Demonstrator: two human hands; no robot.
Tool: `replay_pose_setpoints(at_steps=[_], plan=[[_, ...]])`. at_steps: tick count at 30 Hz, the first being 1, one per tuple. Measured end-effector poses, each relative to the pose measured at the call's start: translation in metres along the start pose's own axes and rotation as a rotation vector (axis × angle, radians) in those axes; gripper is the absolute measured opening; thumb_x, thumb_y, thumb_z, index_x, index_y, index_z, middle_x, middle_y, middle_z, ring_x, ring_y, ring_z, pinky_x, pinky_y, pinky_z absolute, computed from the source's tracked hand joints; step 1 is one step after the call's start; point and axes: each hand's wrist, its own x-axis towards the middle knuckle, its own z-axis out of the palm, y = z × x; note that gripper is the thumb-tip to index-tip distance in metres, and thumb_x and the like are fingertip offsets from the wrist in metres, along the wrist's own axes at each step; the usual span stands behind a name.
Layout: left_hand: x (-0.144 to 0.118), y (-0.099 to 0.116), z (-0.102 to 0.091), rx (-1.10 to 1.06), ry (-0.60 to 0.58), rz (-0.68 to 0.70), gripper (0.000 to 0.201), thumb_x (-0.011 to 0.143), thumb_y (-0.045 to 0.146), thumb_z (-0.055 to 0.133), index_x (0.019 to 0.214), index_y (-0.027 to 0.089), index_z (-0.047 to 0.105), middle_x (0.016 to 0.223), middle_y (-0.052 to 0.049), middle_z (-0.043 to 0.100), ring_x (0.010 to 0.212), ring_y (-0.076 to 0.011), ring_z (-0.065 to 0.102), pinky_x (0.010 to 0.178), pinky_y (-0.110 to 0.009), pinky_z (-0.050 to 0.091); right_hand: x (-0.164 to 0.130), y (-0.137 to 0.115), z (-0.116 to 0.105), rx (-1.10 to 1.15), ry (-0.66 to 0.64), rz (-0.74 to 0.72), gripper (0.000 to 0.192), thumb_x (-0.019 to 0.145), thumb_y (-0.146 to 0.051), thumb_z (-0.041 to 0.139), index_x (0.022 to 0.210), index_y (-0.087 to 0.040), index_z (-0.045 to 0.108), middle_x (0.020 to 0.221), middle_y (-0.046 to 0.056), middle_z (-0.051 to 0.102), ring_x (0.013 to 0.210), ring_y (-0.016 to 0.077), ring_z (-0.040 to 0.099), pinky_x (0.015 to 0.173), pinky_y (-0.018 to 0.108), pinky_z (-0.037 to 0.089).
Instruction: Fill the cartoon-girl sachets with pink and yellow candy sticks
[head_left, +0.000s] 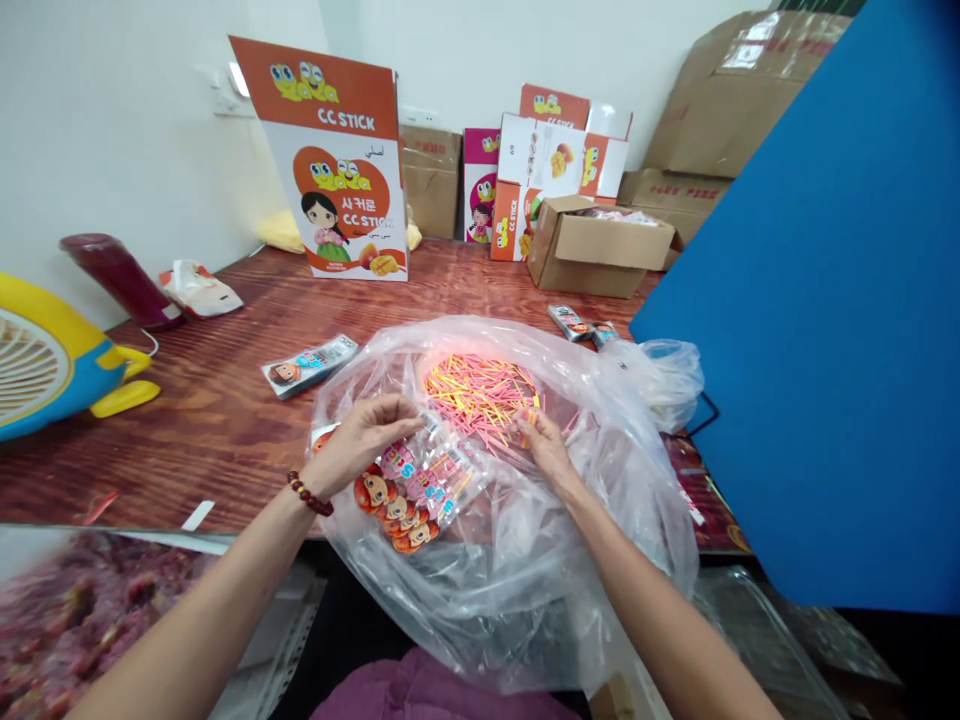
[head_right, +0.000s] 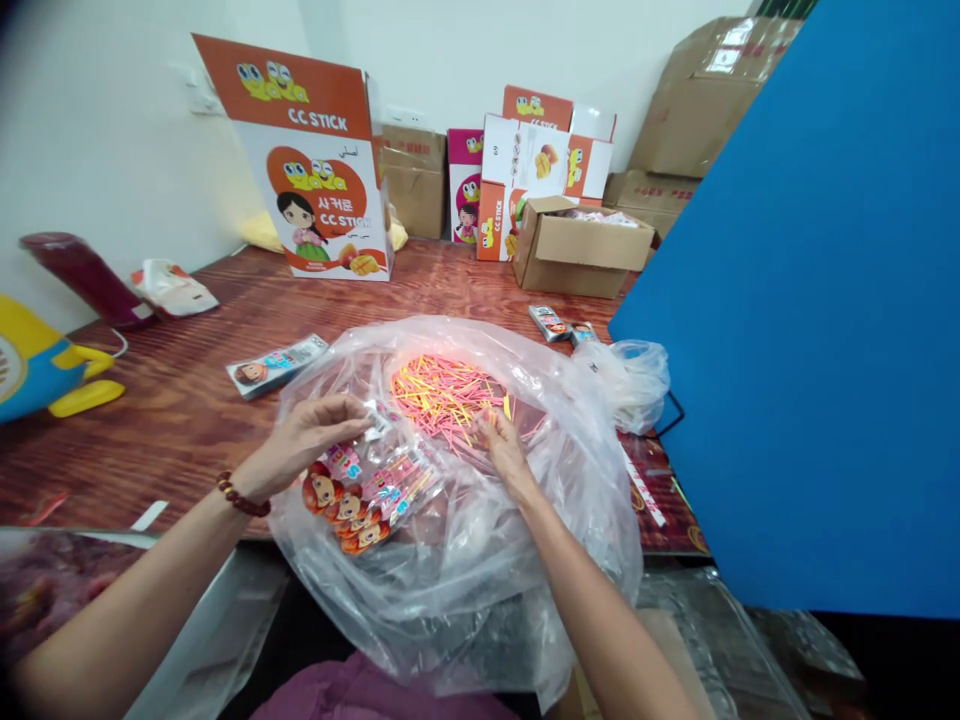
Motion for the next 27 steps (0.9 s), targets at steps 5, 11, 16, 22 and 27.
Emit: replay_pose_setpoints(at_steps=[5, 11, 16, 22, 27], plan=[[-0.002, 0.007, 0.018, -0.009, -0.086, -0.02, 0.024, 0.075, 0.037, 0.07, 0.071, 0.014, 0.062, 0.062, 0.003, 0.053, 0.057, -0.0083, 0.044, 0.056, -0.022, 0.035, -0.002, -0.042, 0.032, 0.171, -0.204, 0.012, 0.031, 0.075, -0.05, 0.069, 0.083, -0.022, 0.059, 0.072, -0.002, 0.061, 0.066, 0.0143, 0.056, 0.066, 0.028, 0.046], [-0.002, -0.001, 0.024, 0.116, -0.05, -0.061, 0.027, 0.074, 0.037, 0.066, 0.063, 0.015, 0.056, 0.057, 0.005, 0.047, 0.053, -0.0083, 0.038, 0.051, -0.022, 0.03, -0.017, -0.074, 0.065, -0.115, -0.368, -0.168, 0.022, 0.091, -0.04, 0.051, 0.082, -0.021, 0.055, 0.077, 0.0, 0.059, 0.071, 0.014, 0.053, 0.068, 0.027, 0.042], [-0.01, -0.007, 0.021, 0.182, -0.059, -0.054, 0.027, 0.077, 0.038, 0.063, 0.064, 0.016, 0.056, 0.058, 0.005, 0.047, 0.053, -0.0086, 0.038, 0.05, -0.021, 0.03, -0.024, -0.071, 0.07, -0.491, -0.34, -0.359, 0.016, 0.088, -0.024, 0.048, 0.074, -0.023, 0.041, 0.067, -0.003, 0.046, 0.06, 0.0138, 0.04, 0.061, 0.027, 0.031], [-0.018, -0.007, 0.022, 0.245, -0.073, -0.022, 0.032, 0.082, 0.037, 0.058, 0.059, 0.016, 0.055, 0.053, 0.004, 0.043, 0.051, -0.009, 0.034, 0.049, -0.022, 0.026, -0.025, -0.067, 0.074, -0.493, -0.353, -0.406, 0.017, 0.085, -0.02, 0.051, 0.073, -0.024, 0.039, 0.065, -0.003, 0.044, 0.058, 0.0141, 0.036, 0.058, 0.027, 0.025], [-0.024, -0.005, 0.022, 0.183, -0.089, 0.052, 0.035, 0.086, 0.039, 0.057, 0.06, 0.016, 0.059, 0.056, 0.002, 0.051, 0.054, -0.0107, 0.04, 0.053, -0.023, 0.03, -0.023, -0.075, 0.069, -0.174, -0.289, -0.186, 0.009, 0.088, -0.03, 0.053, 0.083, -0.024, 0.05, 0.068, -0.003, 0.054, 0.059, 0.0138, 0.047, 0.059, 0.026, 0.036]])
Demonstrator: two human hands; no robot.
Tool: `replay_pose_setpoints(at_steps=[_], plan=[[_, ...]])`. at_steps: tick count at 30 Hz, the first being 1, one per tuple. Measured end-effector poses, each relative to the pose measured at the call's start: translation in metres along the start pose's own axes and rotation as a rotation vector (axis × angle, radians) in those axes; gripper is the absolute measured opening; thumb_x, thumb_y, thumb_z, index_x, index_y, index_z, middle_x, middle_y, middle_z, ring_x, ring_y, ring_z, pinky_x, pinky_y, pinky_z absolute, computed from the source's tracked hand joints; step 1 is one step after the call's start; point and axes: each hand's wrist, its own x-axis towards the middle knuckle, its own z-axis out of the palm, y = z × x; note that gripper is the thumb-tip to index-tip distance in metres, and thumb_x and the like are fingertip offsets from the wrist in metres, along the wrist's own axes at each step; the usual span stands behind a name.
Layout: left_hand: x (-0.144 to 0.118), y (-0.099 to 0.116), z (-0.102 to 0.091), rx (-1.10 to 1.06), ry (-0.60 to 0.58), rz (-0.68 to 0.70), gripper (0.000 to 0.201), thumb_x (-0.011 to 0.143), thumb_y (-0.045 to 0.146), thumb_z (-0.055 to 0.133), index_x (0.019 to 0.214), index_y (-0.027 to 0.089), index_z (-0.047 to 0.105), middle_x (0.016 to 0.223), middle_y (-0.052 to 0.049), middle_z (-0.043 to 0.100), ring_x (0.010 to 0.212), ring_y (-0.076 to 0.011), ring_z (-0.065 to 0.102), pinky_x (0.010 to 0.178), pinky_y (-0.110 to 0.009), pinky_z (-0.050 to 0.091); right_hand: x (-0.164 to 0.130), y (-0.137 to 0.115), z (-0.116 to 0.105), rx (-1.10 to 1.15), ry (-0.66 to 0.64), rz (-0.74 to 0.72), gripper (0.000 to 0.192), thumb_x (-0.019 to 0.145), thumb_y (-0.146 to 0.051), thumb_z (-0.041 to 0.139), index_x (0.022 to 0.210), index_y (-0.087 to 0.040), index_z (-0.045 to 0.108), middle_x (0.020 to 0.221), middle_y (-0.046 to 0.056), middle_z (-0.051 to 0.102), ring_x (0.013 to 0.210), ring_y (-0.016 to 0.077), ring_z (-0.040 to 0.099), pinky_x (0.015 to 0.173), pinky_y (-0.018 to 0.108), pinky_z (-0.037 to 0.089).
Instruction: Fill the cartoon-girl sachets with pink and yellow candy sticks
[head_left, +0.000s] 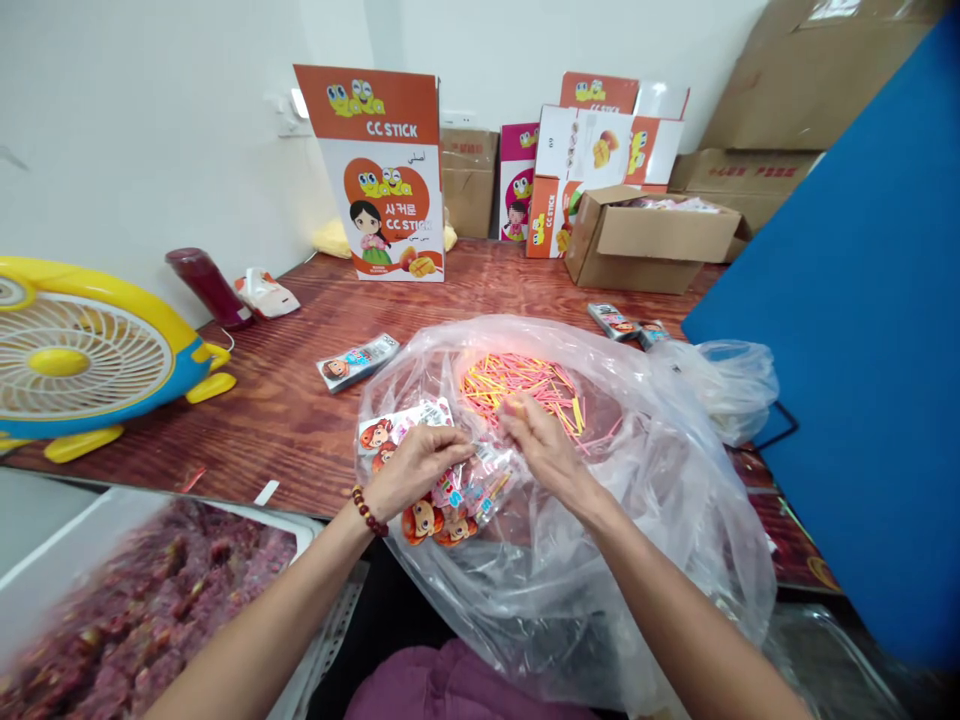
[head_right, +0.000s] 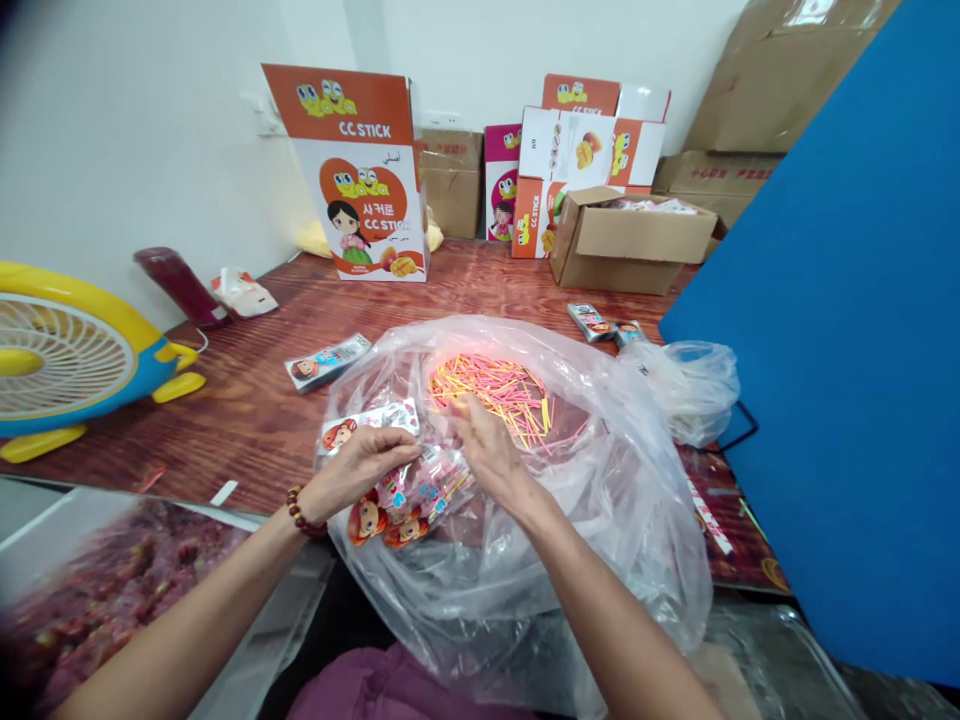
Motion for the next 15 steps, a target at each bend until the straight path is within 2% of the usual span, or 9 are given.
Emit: replay_pose_setpoints(at_steps=[3, 6, 10, 15], plan=[[-0.003, 0.0, 0.001, -0.047, 0.013, 0.021, 0.036, 0.088, 0.039, 0.056, 0.06, 0.017, 0.058, 0.058, 0.002, 0.052, 0.056, -0.0112, 0.043, 0.055, -0.023, 0.033, 0.002, -0.011, 0.002, 0.406, 0.162, 0.021, 0.011, 0.091, -0.035, 0.052, 0.092, -0.024, 0.052, 0.076, -0.002, 0.059, 0.064, 0.0134, 0.055, 0.064, 0.027, 0.045], [-0.004, 0.0, 0.004, -0.069, 0.02, 0.038, 0.035, 0.089, 0.039, 0.055, 0.062, 0.016, 0.057, 0.059, 0.002, 0.05, 0.058, -0.0114, 0.043, 0.057, -0.023, 0.034, 0.004, -0.027, 0.01, 0.64, 0.244, -0.042, 0.008, 0.091, -0.032, 0.053, 0.093, -0.024, 0.051, 0.075, -0.003, 0.059, 0.067, 0.0133, 0.059, 0.071, 0.029, 0.049], [-0.004, -0.001, 0.008, -0.091, 0.026, 0.051, 0.037, 0.09, 0.04, 0.055, 0.061, 0.016, 0.053, 0.059, 0.002, 0.046, 0.057, -0.0108, 0.041, 0.056, -0.023, 0.032, 0.006, -0.042, 0.024, 0.674, 0.293, -0.088, 0.008, 0.091, -0.031, 0.051, 0.089, -0.024, 0.05, 0.075, -0.002, 0.061, 0.074, 0.0154, 0.064, 0.077, 0.032, 0.051], [-0.004, -0.005, 0.01, -0.185, 0.051, 0.016, 0.035, 0.087, 0.044, 0.058, 0.066, 0.016, 0.058, 0.061, 0.001, 0.051, 0.059, -0.0118, 0.045, 0.057, -0.024, 0.036, 0.004, -0.034, 0.035, 0.546, 0.271, -0.049, 0.016, 0.093, -0.037, 0.048, 0.085, -0.024, 0.052, 0.079, 0.0, 0.065, 0.088, 0.0181, 0.067, 0.093, 0.037, 0.047]])
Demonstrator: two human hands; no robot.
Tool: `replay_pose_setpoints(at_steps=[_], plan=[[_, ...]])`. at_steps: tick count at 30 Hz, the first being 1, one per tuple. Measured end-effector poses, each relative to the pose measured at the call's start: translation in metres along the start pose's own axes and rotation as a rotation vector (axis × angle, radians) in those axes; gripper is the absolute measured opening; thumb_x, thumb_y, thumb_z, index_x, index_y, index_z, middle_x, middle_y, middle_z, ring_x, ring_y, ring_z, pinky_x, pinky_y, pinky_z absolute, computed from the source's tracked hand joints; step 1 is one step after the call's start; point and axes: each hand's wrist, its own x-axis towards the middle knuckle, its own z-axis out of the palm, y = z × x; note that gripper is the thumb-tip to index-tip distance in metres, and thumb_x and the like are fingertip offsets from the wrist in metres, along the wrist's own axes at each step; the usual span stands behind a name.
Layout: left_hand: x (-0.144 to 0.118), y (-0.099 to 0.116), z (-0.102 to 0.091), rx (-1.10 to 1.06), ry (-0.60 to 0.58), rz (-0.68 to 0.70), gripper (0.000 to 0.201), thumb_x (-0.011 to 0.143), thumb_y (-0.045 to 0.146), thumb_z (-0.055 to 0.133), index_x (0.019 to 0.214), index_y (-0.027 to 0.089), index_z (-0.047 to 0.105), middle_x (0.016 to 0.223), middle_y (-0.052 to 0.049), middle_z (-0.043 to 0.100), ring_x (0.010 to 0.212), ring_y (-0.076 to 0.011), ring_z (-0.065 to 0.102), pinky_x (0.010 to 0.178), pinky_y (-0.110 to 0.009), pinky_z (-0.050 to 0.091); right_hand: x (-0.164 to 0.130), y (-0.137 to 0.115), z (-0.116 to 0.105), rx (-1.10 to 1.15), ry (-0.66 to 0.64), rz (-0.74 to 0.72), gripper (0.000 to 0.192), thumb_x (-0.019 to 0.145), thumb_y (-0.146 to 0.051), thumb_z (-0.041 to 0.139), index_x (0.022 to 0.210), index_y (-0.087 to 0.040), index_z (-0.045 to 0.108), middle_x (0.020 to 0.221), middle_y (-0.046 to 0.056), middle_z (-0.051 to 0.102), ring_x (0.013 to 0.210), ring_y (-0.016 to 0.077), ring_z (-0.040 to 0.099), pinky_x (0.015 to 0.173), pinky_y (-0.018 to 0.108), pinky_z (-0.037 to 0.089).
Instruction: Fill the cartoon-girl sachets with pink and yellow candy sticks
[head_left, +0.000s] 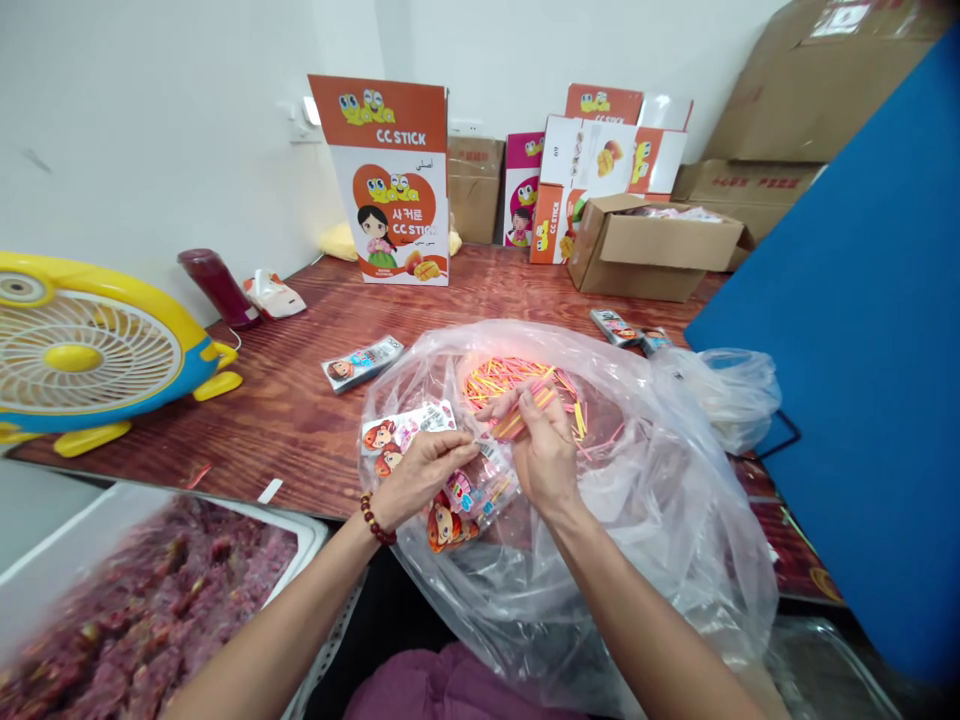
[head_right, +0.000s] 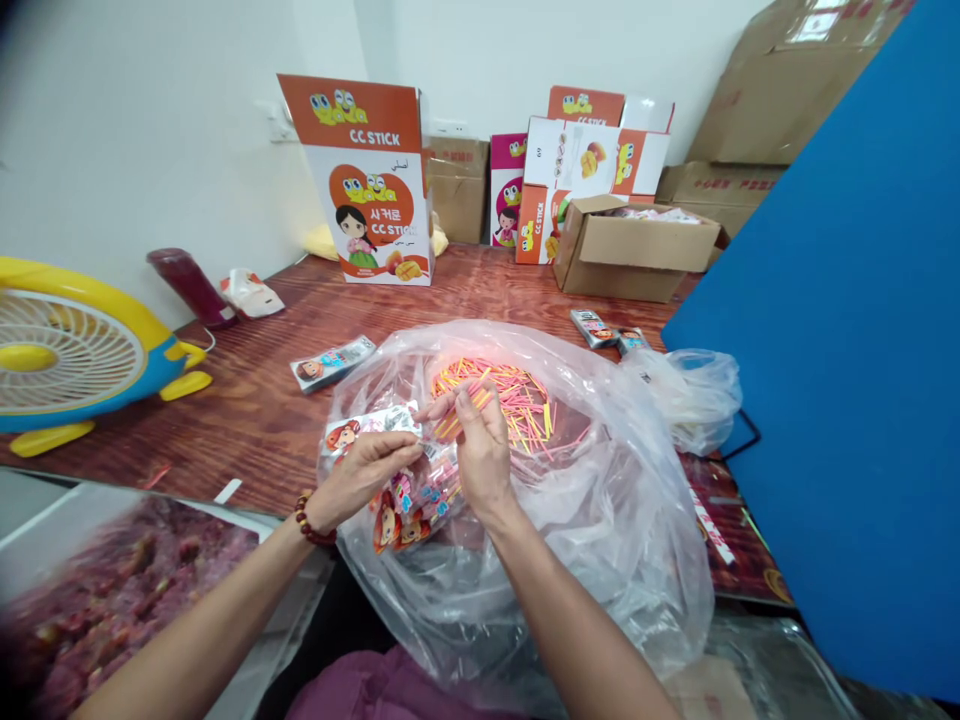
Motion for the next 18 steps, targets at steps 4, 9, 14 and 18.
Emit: replay_pose_setpoints(at_steps=[4, 9, 14, 18], plan=[[0.0, -0.003, 0.001, -0.06, 0.047, -0.015, 0.033, 0.085, 0.043, 0.062, 0.068, 0.015, 0.062, 0.062, 0.001, 0.054, 0.059, -0.0114, 0.047, 0.058, -0.023, 0.038, -0.006, 0.01, -0.001, -0.048, -0.026, 0.016, 0.016, 0.093, -0.036, 0.049, 0.087, -0.023, 0.056, 0.085, 0.001, 0.068, 0.097, 0.0195, 0.066, 0.101, 0.039, 0.042], [0.004, 0.0, 0.002, -0.184, 0.086, -0.029, 0.029, 0.08, 0.043, 0.068, 0.074, 0.015, 0.066, 0.069, -0.001, 0.062, 0.065, -0.0137, 0.055, 0.065, -0.026, 0.044, -0.007, 0.012, -0.002, -0.072, -0.128, 0.074, 0.013, 0.089, -0.031, 0.055, 0.094, -0.022, 0.062, 0.105, 0.005, 0.07, 0.104, 0.0195, 0.063, 0.1, 0.036, 0.043], [0.011, 0.0, 0.001, -0.326, 0.081, -0.027, 0.027, 0.075, 0.041, 0.074, 0.077, 0.015, 0.067, 0.071, -0.001, 0.063, 0.066, -0.0128, 0.057, 0.066, -0.026, 0.045, 0.003, 0.009, -0.005, -0.114, -0.162, 0.112, 0.02, 0.09, -0.039, 0.055, 0.098, -0.023, 0.066, 0.106, 0.005, 0.072, 0.101, 0.0198, 0.064, 0.094, 0.035, 0.047], [0.015, -0.004, 0.002, -0.356, 0.137, 0.006, 0.026, 0.073, 0.039, 0.077, 0.079, 0.015, 0.069, 0.073, 0.0, 0.063, 0.065, -0.0107, 0.053, 0.066, -0.024, 0.043, 0.011, 0.006, -0.006, -0.219, -0.176, 0.09, 0.027, 0.09, -0.042, 0.056, 0.092, -0.02, 0.072, 0.102, 0.007, 0.074, 0.105, 0.023, 0.065, 0.098, 0.038, 0.046]])
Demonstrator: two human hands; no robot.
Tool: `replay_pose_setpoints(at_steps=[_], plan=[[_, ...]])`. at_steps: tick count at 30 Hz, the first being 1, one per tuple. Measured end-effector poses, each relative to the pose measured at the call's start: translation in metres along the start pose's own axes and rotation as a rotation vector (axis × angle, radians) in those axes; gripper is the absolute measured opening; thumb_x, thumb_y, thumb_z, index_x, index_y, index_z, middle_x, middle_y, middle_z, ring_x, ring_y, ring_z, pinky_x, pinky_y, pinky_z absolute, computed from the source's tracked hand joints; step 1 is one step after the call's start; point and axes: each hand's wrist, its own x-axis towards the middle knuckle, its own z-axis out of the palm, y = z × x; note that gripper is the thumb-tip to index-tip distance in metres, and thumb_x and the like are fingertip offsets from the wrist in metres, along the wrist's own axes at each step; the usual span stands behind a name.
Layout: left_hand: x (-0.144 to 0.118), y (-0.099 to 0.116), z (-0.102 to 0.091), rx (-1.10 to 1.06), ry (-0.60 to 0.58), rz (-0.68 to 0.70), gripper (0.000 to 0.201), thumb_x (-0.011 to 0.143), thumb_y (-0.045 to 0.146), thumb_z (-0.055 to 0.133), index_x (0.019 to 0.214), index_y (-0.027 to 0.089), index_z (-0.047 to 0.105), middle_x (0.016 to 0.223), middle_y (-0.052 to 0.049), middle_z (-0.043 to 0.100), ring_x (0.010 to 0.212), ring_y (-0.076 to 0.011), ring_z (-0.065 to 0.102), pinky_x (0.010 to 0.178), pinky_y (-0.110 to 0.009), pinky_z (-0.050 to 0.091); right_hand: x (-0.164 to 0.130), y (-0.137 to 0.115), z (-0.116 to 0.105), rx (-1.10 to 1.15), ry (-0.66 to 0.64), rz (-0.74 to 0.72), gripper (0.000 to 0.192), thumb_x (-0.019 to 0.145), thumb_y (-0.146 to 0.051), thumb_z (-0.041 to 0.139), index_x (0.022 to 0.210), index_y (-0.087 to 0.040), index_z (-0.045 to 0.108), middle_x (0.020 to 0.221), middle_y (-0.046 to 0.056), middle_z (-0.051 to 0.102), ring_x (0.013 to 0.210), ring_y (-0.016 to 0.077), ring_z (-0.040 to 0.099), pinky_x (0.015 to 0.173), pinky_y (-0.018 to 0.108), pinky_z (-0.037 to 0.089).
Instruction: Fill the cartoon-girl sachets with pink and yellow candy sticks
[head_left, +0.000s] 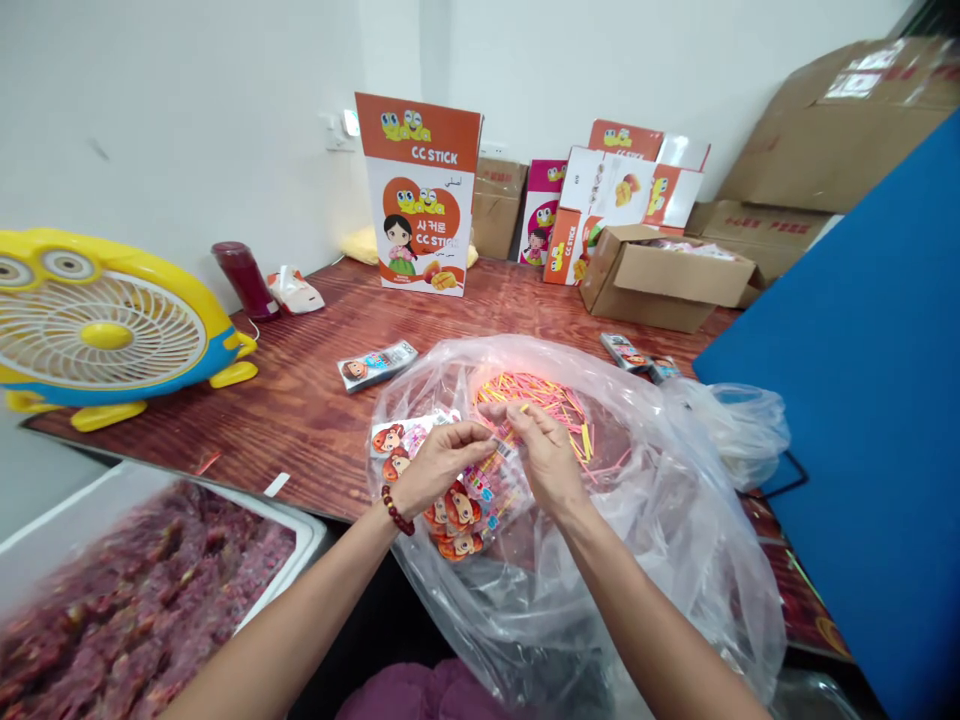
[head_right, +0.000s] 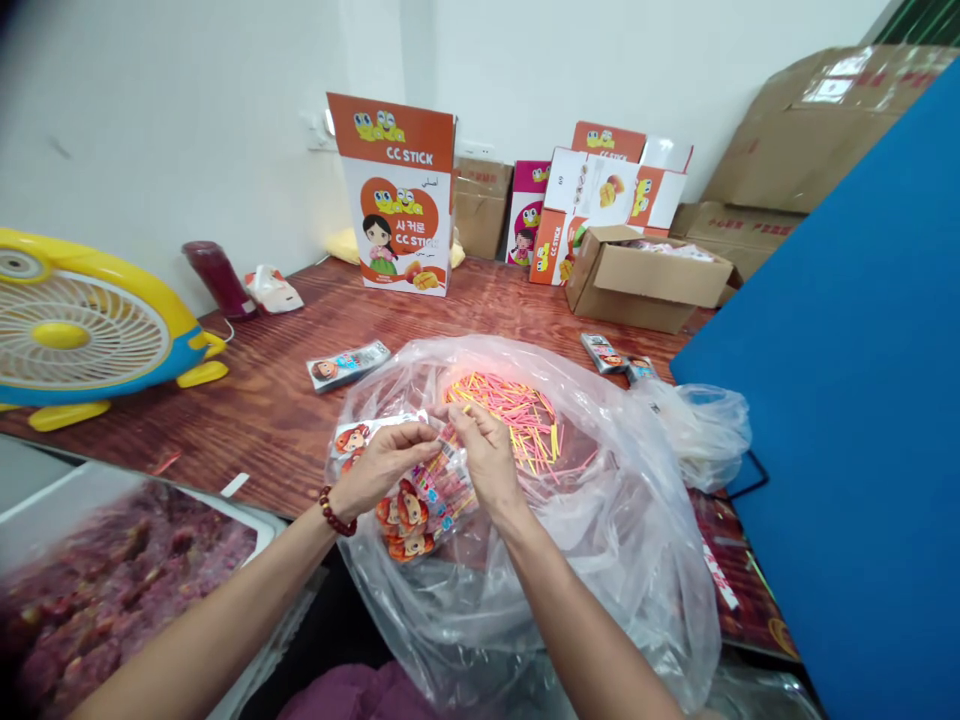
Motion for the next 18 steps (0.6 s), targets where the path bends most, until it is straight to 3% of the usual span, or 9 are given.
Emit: replay_pose_setpoints(at_steps=[4, 11, 15, 18], plan=[[0.002, 0.001, 0.0, -0.016, 0.035, 0.012, 0.028, 0.072, 0.039, 0.078, 0.083, 0.014, 0.071, 0.076, -0.001, 0.064, 0.067, -0.0117, 0.052, 0.067, -0.025, 0.042, 0.006, -0.007, -0.002, -0.078, -0.055, 0.008, 0.026, 0.087, -0.038, 0.058, 0.098, -0.022, 0.076, 0.104, 0.006, 0.074, 0.107, 0.0241, 0.064, 0.099, 0.039, 0.045], [0.002, 0.015, -0.003, -0.046, 0.046, 0.078, 0.026, 0.077, 0.041, 0.073, 0.083, 0.016, 0.075, 0.075, -0.002, 0.065, 0.069, -0.0127, 0.052, 0.067, -0.025, 0.041, 0.019, -0.029, 0.002, -0.085, -0.131, -0.01, 0.024, 0.086, -0.037, 0.059, 0.093, -0.023, 0.077, 0.1, 0.005, 0.074, 0.104, 0.0238, 0.065, 0.099, 0.04, 0.046], [0.001, 0.02, -0.007, -0.113, 0.082, 0.124, 0.024, 0.075, 0.04, 0.076, 0.079, 0.016, 0.077, 0.073, -0.002, 0.066, 0.067, -0.012, 0.052, 0.066, -0.025, 0.04, 0.021, -0.057, 0.005, 0.131, -0.059, -0.139, 0.022, 0.087, -0.039, 0.058, 0.092, -0.024, 0.073, 0.091, 0.005, 0.07, 0.088, 0.0202, 0.066, 0.086, 0.039, 0.052], [0.002, 0.022, -0.011, -0.119, 0.106, 0.164, 0.023, 0.075, 0.038, 0.076, 0.077, 0.016, 0.077, 0.074, -0.003, 0.067, 0.068, -0.0124, 0.053, 0.067, -0.026, 0.041, 0.022, -0.069, 0.0, 0.218, 0.03, -0.221, 0.015, 0.087, -0.04, 0.061, 0.091, -0.027, 0.068, 0.069, -0.002, 0.055, 0.065, 0.0134, 0.057, 0.071, 0.032, 0.053]])
